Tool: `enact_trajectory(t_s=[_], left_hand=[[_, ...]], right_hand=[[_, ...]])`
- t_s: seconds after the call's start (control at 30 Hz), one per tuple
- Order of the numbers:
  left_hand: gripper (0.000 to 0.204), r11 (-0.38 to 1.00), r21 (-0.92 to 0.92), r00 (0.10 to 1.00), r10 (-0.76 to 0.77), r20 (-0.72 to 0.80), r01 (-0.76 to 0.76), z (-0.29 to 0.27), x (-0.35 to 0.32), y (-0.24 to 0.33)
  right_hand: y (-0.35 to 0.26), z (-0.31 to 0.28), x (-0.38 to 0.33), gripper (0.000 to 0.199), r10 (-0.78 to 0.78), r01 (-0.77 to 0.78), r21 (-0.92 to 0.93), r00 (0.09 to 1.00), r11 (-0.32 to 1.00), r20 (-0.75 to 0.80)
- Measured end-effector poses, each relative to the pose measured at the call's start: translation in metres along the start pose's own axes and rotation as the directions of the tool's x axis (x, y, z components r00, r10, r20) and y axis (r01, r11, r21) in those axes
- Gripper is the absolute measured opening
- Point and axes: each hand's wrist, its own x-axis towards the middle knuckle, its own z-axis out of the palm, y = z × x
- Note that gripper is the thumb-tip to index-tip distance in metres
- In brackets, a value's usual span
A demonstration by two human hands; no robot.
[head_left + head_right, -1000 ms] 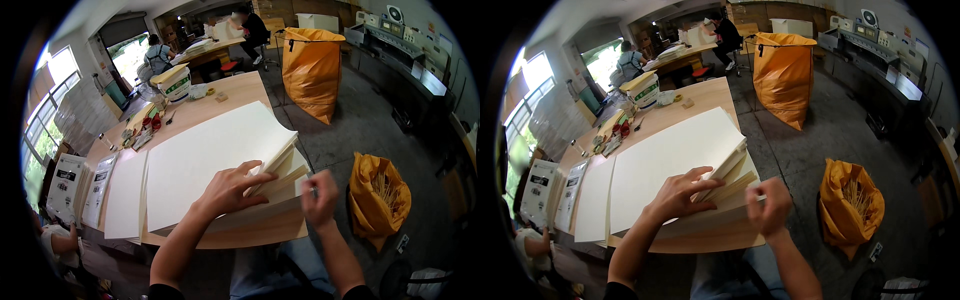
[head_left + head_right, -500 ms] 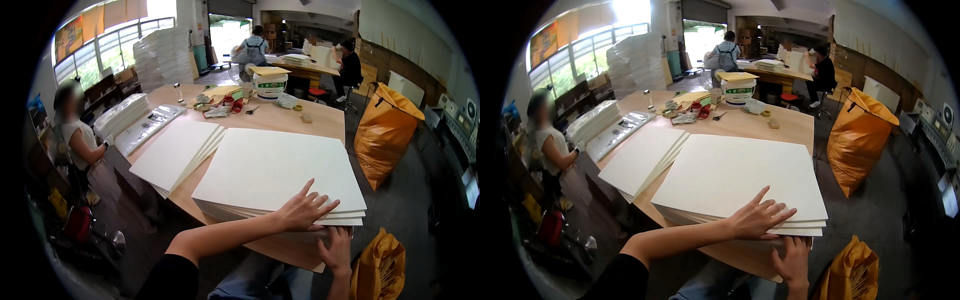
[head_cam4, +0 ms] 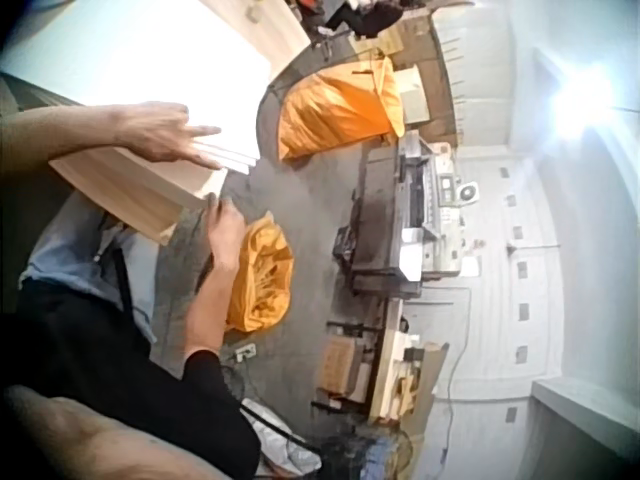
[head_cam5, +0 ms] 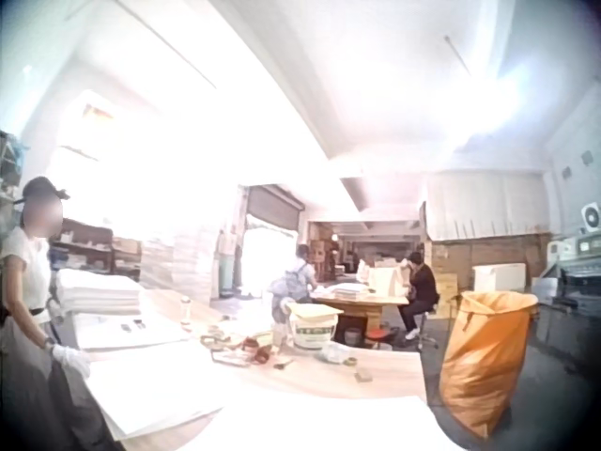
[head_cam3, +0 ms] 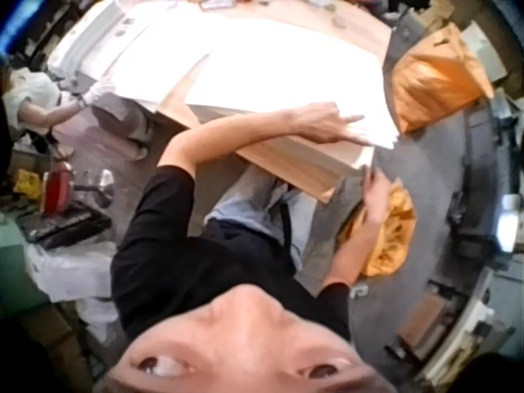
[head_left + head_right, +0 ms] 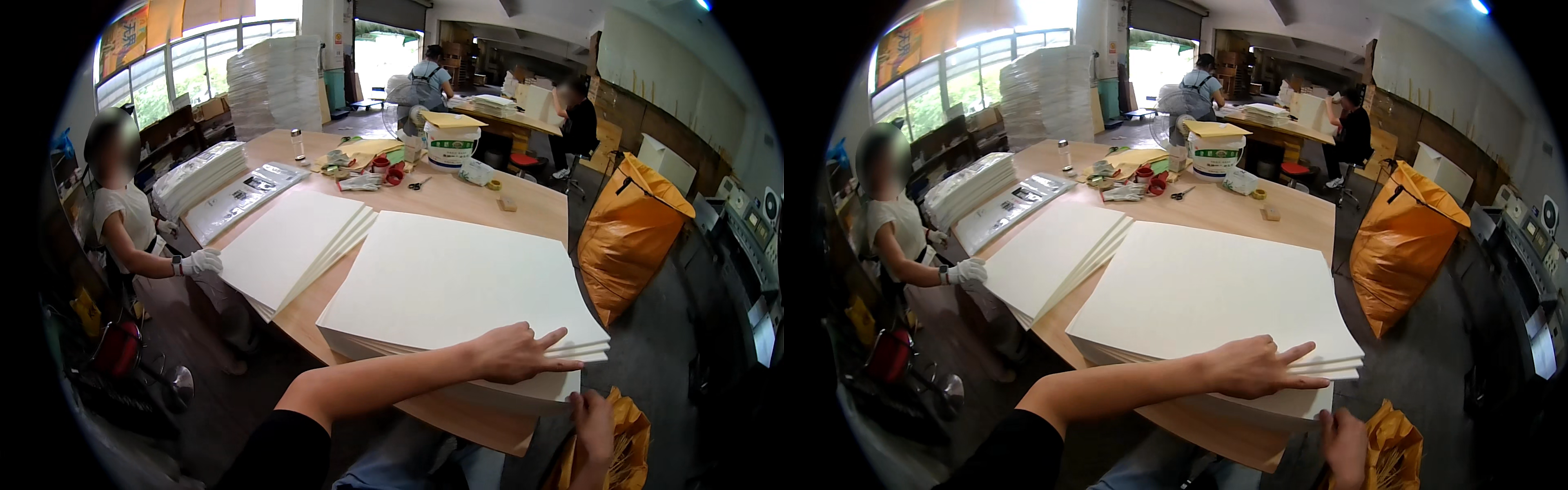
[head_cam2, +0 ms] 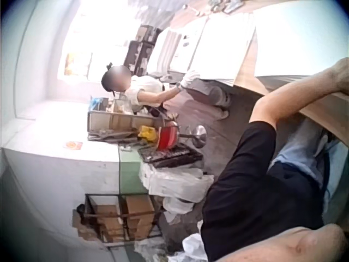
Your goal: The person repeatedly picks up stacks of white paper sheets from a table, aligns them, and places them back down. The person also occasionally flips through the sheets to check alignment. Other people are visible in the background working at separate tables.
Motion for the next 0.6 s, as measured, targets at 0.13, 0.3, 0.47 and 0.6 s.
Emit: enact_trajectory(t_s=[0.13, 0.3, 0.47, 0.6], left_hand=[[0.047, 0.99, -0.141, 0.998, 0.02, -0.057, -0.028, 0.002, -0.004, -0.014], [0.036, 0.966, -0.26, 0.998, -0.029, -0.062, 0.012, -0.007, -0.005, -0.013], [0.037, 0.947, -0.309, 0.994, -0.103, -0.045, 0.084, -0.008, -0.006, -0.013], [0.034, 0.967, -0.241, 0.992, -0.103, -0.075, 0.082, -0.017, -0.012, -0.007]], right_hand=[[-0.03, -0.008, 0.007, 0.04, -0.045, 0.077, 0.142, 0.976, 0.987, -0.214], [-0.043, 0.021, 0.015, 0.033, 0.048, 0.124, 0.819, 0.982, 0.56, -0.182], [-0.049, 0.026, 0.026, 0.034, -0.063, 0.266, 0.524, 0.926, 0.809, -0.373], [-0.054, 0.011, 0.024, 0.033, 0.054, -0.029, 0.959, 0.998, 0.282, 0.014]])
